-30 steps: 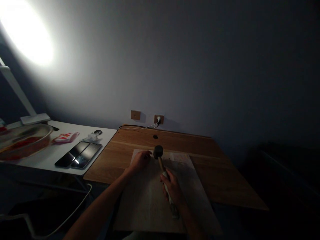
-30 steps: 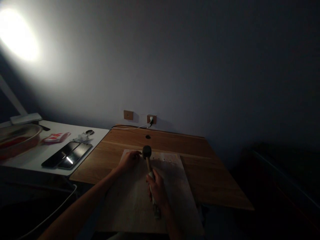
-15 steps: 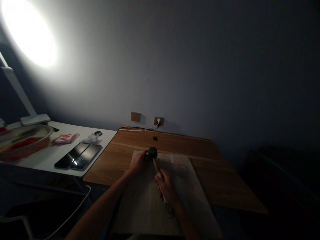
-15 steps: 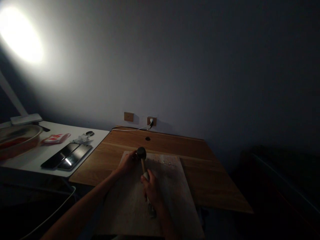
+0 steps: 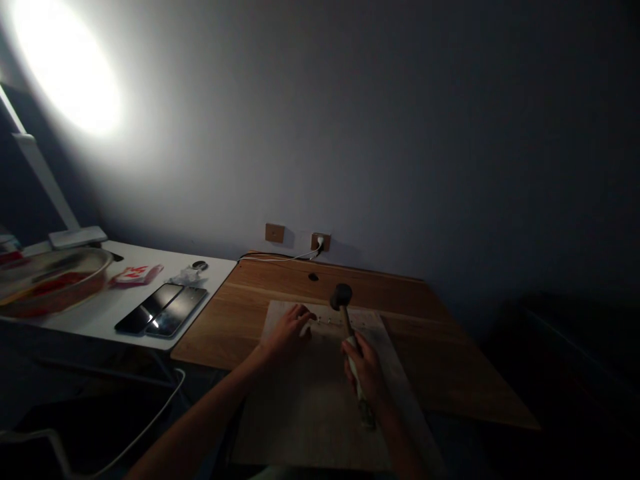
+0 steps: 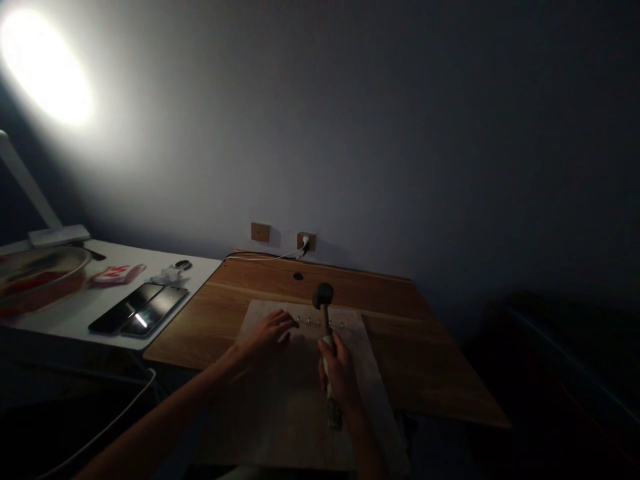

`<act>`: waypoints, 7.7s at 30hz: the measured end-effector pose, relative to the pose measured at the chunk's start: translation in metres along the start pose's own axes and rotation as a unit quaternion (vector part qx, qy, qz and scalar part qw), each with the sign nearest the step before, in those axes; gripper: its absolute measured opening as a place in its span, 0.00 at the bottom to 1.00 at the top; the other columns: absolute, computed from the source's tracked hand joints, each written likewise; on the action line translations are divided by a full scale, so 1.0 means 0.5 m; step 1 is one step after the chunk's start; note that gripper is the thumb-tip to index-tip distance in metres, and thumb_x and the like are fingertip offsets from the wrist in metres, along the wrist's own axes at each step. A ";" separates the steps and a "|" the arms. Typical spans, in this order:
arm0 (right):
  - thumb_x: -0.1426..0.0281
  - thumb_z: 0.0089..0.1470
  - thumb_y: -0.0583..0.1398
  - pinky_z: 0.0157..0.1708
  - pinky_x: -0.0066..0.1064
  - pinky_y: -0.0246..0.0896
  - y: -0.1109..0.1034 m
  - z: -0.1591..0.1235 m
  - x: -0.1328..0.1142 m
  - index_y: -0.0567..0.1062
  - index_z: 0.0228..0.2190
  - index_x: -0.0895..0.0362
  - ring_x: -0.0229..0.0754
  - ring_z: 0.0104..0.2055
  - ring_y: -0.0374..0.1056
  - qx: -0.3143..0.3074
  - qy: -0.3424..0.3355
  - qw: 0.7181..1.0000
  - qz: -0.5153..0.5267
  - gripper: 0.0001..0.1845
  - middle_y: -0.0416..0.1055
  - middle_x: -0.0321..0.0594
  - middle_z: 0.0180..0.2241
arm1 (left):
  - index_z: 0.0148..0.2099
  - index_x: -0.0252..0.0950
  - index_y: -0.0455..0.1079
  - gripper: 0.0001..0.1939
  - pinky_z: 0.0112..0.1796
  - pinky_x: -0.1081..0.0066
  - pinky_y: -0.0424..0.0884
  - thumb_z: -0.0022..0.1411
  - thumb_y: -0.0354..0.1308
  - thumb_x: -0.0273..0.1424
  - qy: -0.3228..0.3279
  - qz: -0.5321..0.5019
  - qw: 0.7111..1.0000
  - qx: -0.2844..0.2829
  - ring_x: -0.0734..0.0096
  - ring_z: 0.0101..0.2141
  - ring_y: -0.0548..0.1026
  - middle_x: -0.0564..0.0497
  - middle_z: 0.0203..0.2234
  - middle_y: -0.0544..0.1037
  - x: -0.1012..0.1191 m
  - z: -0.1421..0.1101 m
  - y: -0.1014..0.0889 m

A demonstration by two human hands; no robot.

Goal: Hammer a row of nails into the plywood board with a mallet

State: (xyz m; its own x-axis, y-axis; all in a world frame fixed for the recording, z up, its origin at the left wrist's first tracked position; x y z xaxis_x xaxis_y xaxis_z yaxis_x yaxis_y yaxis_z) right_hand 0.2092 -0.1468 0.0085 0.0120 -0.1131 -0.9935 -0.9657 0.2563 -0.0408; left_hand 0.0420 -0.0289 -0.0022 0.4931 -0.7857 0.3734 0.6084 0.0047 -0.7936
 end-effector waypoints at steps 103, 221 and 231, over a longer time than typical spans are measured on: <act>0.47 0.39 0.66 0.13 0.27 0.59 -0.007 -0.108 0.080 0.67 0.43 0.52 0.37 0.15 0.63 0.103 0.122 0.971 0.176 0.33 0.67 0.27 0.19 | 0.48 0.34 0.71 0.20 0.33 0.75 0.68 0.51 0.55 0.21 -0.158 -0.168 0.973 0.033 0.73 0.29 0.75 0.52 0.29 0.79 -0.133 -0.023 -0.016; 0.69 0.58 0.56 0.60 0.42 0.63 -0.136 -0.048 0.014 0.62 0.61 0.44 0.48 0.59 0.66 0.053 -0.198 0.884 -0.421 0.30 0.59 0.41 0.58 | 0.48 0.36 0.75 0.15 0.40 0.69 0.71 0.65 0.50 0.24 -0.083 0.057 0.988 -0.119 0.62 0.41 0.77 0.43 0.41 0.79 -0.134 -0.001 -0.103; 0.61 0.57 0.59 0.61 0.43 0.59 -0.160 -0.040 0.003 0.64 0.60 0.47 0.48 0.60 0.64 -0.007 -0.150 0.896 -0.418 0.29 0.63 0.42 0.59 | 0.45 0.39 0.76 0.13 0.41 0.70 0.69 0.62 0.55 0.23 -0.069 0.054 0.989 -0.117 0.63 0.41 0.77 0.45 0.41 0.79 -0.130 0.012 -0.116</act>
State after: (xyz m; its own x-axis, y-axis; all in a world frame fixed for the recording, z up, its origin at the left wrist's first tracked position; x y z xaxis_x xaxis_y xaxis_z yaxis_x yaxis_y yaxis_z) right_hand 0.2813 -0.1865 0.0126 0.7998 0.0034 -0.6003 -0.5898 0.1904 -0.7848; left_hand -0.0218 0.0256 0.0222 0.6378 -0.6959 0.3299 0.3949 -0.0723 -0.9159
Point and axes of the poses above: each hand's wrist, its own z-axis towards the middle knuckle, its own y-axis out of the palm, x = y × z, the point moved 4 cm from there along z, towards the middle knuckle
